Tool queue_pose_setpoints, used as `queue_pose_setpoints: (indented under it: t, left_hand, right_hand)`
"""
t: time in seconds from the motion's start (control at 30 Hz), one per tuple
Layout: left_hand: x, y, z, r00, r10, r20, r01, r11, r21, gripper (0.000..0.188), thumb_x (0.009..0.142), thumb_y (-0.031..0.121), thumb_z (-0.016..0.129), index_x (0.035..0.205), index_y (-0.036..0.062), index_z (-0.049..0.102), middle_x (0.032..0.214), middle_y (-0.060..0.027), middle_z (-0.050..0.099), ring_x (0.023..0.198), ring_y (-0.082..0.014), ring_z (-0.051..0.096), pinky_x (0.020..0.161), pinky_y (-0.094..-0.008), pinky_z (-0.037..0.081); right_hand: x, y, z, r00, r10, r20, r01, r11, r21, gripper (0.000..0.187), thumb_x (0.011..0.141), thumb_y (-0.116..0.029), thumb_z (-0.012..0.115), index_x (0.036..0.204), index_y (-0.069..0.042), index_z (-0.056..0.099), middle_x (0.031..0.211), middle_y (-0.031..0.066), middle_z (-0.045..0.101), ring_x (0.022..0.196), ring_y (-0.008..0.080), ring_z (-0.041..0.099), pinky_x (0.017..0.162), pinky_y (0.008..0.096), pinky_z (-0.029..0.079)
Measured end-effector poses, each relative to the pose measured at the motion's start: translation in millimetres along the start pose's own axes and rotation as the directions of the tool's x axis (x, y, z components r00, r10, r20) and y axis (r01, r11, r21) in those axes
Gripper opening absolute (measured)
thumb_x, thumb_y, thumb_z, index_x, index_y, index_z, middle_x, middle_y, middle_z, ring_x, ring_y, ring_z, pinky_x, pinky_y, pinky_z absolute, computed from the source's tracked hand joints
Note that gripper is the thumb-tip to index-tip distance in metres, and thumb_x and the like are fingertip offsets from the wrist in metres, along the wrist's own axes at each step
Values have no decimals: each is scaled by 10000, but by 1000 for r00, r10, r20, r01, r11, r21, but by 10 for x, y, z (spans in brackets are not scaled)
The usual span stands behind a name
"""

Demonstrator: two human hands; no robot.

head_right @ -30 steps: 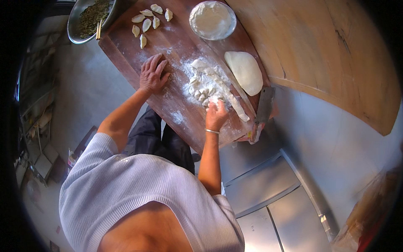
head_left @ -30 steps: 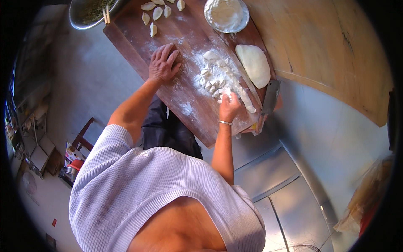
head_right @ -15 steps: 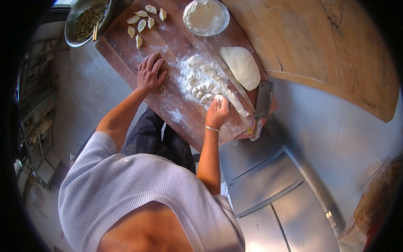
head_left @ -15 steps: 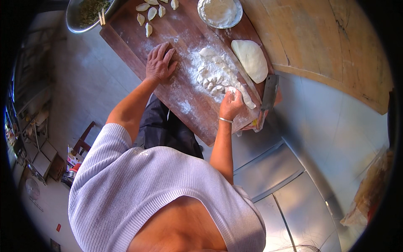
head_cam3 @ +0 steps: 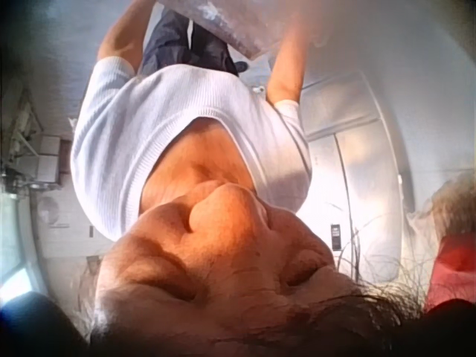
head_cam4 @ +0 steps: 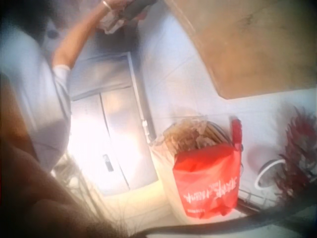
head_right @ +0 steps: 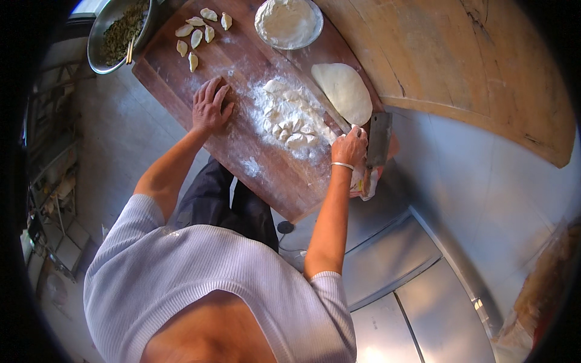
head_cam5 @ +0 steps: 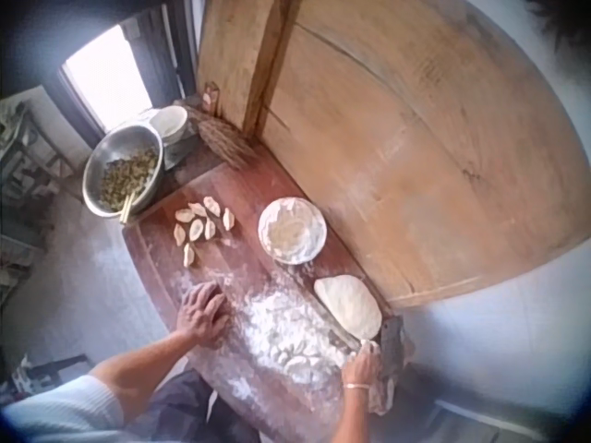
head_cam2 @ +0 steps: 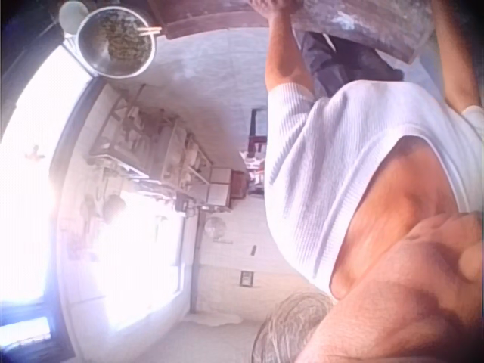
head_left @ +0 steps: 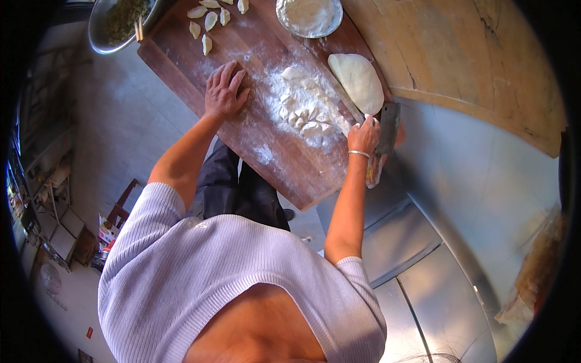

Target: The person rolls a piece of dough into a long rope on a floured wooden board, cuts it into small pieces with a cleaver, and then flattens each piece into a round wrapper using a small rolling pin. A bowl of filling is visible nearby.

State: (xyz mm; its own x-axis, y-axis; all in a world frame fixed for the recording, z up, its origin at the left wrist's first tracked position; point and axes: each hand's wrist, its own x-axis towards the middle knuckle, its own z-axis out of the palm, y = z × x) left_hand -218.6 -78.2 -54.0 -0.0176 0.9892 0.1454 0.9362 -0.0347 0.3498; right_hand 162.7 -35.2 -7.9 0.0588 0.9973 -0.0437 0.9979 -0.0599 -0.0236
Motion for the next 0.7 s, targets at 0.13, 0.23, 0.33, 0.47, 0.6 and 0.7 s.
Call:
queue_pose_setpoints:
  t: [0.13, 0.23, 0.33, 0.47, 0.6, 0.7]
  left_hand:
    - [0, 5, -20, 998, -16, 56, 14, 1000, 21, 499, 822, 363, 636, 1272, 168, 542, 1433, -111, 399, 1316, -340, 373, 1099, -474, 291]
    - [-14, -6, 4, 999, -11, 43, 11, 1000, 10, 489, 820, 349, 639, 1261, 158, 550, 1426, -112, 407, 1311, -340, 379, 1095, -476, 294]
    - [-28, -2, 13, 1000, 3, 26, -4, 1000, 20, 483, 818, 337, 643, 1251, 143, 555, 1418, -114, 419, 1307, -341, 384, 1092, -476, 296]
    - [-32, 0, 12, 1000, 23, -10, -23, 1000, 9, 482, 813, 330, 650, 1242, 128, 558, 1410, -111, 435, 1299, -340, 396, 1082, -468, 305]
    - [-2, 50, -36, 999, 39, -13, -39, 999, 25, 476, 819, 289, 656, 1246, 111, 546, 1397, -118, 449, 1294, -340, 406, 1065, -453, 316]
    - [-43, 34, -24, 999, 40, -9, -40, 998, 42, 479, 826, 290, 652, 1252, 104, 540, 1396, -117, 447, 1291, -339, 408, 1067, -453, 313]
  right_hand:
    - [126, -20, 95, 956, 189, 224, -186, 982, -35, 355, 749, -134, 679, 1051, -4, 546, 1039, 202, 623, 972, 368, 615, 798, 486, 509]
    - [97, 20, 106, 986, 96, 138, -103, 994, 43, 368, 731, -134, 685, 1051, -18, 544, 999, 210, 638, 949, 391, 622, 804, 473, 512]
    - [-70, 112, 153, 999, -23, 49, 19, 996, 92, 387, 710, -119, 672, 1067, -29, 554, 1018, 214, 612, 976, 397, 600, 821, 475, 504]
    - [-297, 62, 158, 1000, -8, -4, 9, 981, 192, 424, 708, -114, 644, 1125, -74, 576, 1131, 197, 527, 1027, 389, 552, 856, 478, 480]
    - [-232, 134, 252, 993, 116, 16, -117, 980, 162, 359, 737, -217, 653, 1079, -106, 635, 1128, 155, 565, 1047, 374, 551, 865, 470, 484]
    - [-2, -33, 155, 983, 160, 90, -165, 985, 47, 325, 738, -264, 659, 1029, -119, 671, 1119, 126, 598, 1062, 360, 558, 865, 466, 489]
